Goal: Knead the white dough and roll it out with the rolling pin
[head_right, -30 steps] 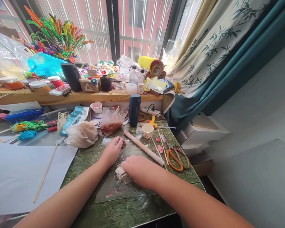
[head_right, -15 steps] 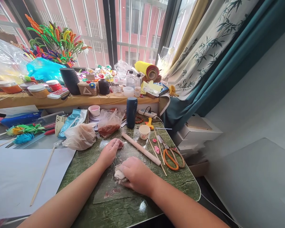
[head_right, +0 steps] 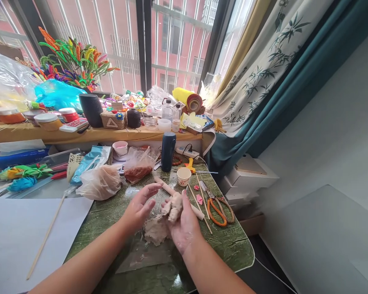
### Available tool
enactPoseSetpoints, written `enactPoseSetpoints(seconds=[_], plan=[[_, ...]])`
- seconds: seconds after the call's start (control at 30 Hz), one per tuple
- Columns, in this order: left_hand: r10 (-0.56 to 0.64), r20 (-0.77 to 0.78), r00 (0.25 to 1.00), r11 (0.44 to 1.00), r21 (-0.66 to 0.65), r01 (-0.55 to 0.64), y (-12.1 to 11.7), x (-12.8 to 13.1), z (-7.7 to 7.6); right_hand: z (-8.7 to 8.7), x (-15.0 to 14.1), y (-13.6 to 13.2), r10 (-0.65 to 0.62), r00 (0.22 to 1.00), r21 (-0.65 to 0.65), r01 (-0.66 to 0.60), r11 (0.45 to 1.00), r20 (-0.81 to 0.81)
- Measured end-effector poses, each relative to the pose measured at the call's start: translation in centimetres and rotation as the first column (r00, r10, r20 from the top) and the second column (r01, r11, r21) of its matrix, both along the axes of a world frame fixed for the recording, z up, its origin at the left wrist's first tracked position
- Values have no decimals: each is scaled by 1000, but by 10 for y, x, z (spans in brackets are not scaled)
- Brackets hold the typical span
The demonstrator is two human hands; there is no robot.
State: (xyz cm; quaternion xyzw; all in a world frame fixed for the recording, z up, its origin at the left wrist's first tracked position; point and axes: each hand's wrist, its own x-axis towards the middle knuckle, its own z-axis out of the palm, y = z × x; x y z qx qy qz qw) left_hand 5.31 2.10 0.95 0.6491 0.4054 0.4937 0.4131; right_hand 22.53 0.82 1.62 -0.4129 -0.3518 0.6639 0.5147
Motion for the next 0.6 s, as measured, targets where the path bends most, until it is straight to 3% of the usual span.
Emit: enactPoseSetpoints(seconds=[0.13, 0.27, 0.4, 0.6], plan=[[-16, -219, 976, 986, 160, 52, -21, 11, 21, 19, -26, -12, 119, 986, 47, -114, 992, -115], [4, -363, 932, 946, 302, 114, -26, 13, 26, 39, -36, -32, 178, 948, 8, -182, 983, -263], [24, -311, 950, 895, 430, 118, -26, 10, 21, 45, -35, -47, 185, 894, -29, -215, 976, -408], [17, -130, 991, 842, 536, 56, -22, 5, 11, 45, -44, -60, 256, 884, 33, -264, 964, -391]])
